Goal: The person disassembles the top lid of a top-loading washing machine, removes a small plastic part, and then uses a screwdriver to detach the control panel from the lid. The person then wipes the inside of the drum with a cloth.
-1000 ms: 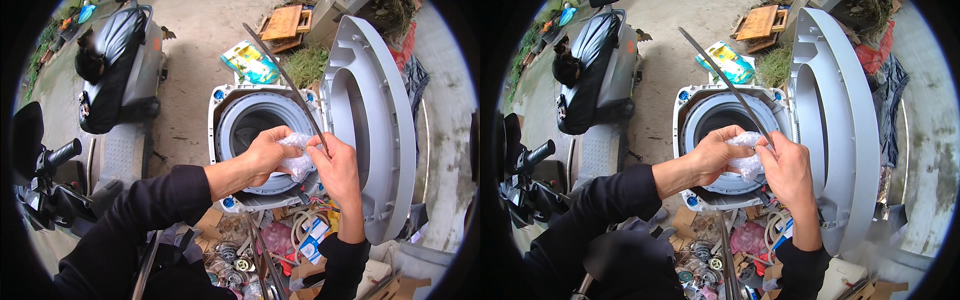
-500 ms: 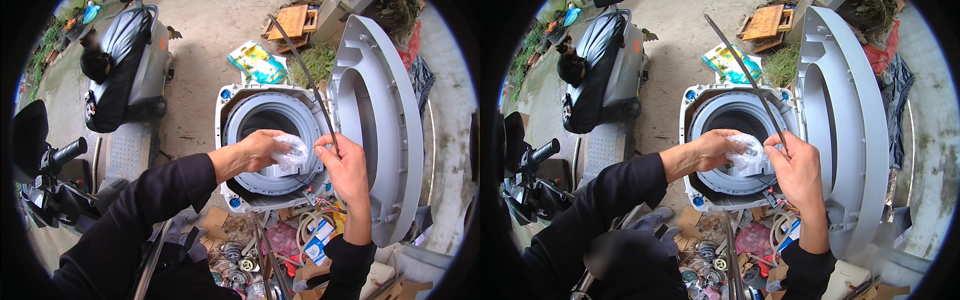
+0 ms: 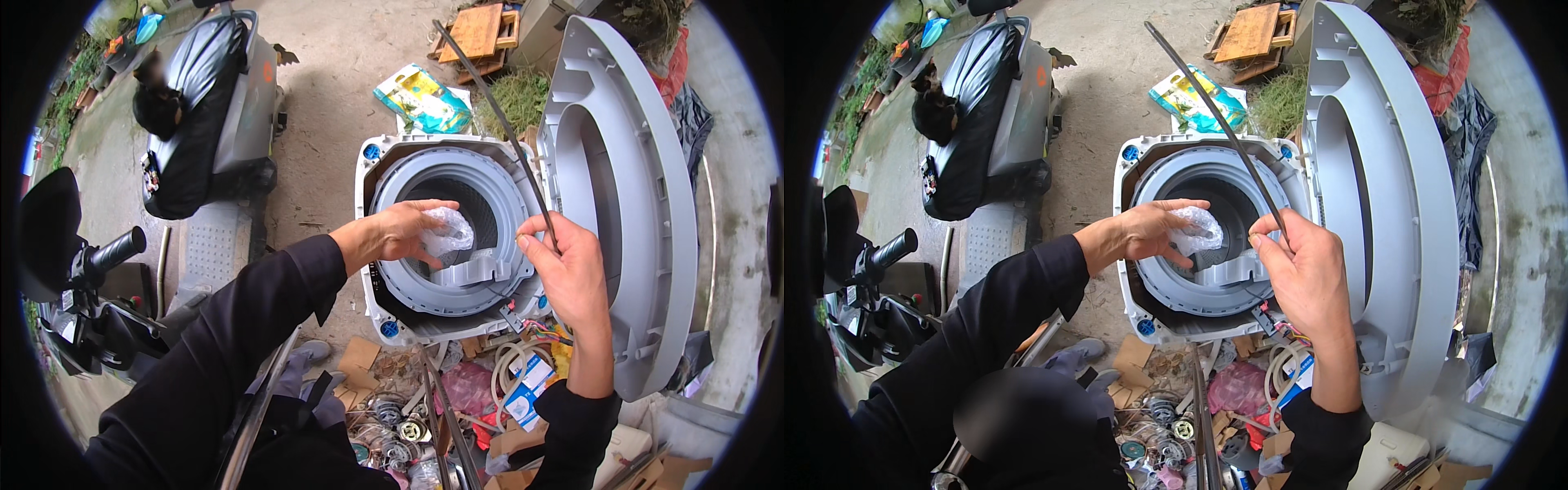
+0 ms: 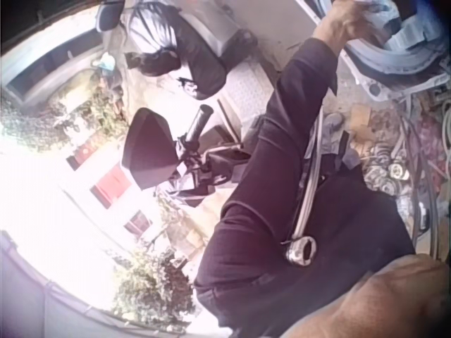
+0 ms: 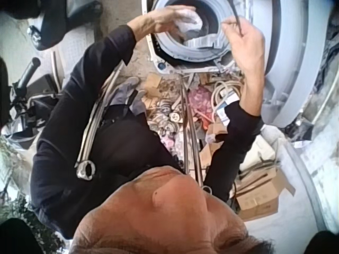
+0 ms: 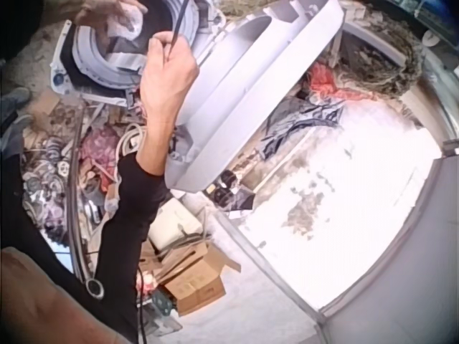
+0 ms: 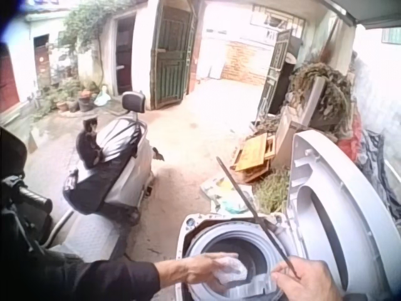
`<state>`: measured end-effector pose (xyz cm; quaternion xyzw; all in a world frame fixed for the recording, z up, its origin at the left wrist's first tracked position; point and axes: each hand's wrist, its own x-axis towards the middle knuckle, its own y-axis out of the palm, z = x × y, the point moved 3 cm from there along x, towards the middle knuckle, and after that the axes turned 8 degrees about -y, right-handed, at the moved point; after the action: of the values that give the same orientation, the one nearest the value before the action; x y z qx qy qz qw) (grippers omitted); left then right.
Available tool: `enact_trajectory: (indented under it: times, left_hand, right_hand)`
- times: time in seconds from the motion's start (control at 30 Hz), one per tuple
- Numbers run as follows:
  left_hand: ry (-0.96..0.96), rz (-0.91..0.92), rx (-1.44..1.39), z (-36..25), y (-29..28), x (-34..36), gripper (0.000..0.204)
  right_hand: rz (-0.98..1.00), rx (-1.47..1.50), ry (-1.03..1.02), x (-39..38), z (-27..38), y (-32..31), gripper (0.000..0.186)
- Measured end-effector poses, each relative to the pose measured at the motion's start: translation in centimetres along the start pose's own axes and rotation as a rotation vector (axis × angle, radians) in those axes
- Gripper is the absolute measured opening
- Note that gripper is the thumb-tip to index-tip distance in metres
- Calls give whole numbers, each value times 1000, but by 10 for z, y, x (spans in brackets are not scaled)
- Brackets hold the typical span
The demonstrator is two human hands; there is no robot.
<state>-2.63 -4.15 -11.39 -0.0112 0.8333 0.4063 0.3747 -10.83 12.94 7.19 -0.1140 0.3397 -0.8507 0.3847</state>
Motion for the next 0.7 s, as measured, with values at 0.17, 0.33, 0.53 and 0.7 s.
enact_trajectory:
  times: [0.17,0.33,0.53,0.7]
  left_hand:
    - [40,6,25,0,-23,7,49]
    - [16,29,-105,2,-43,14,37]
    - [91,-225,105,4,-58,15,71]
    - [104,-532,282,-2,-74,15,45]
  right_hand:
    - [8,4,-3,1,-1,3,6]
    - [7,-18,-1,2,-2,1,6]
    - [6,-4,7,2,-4,1,6]
    - [2,-35,15,2,-2,2,7]
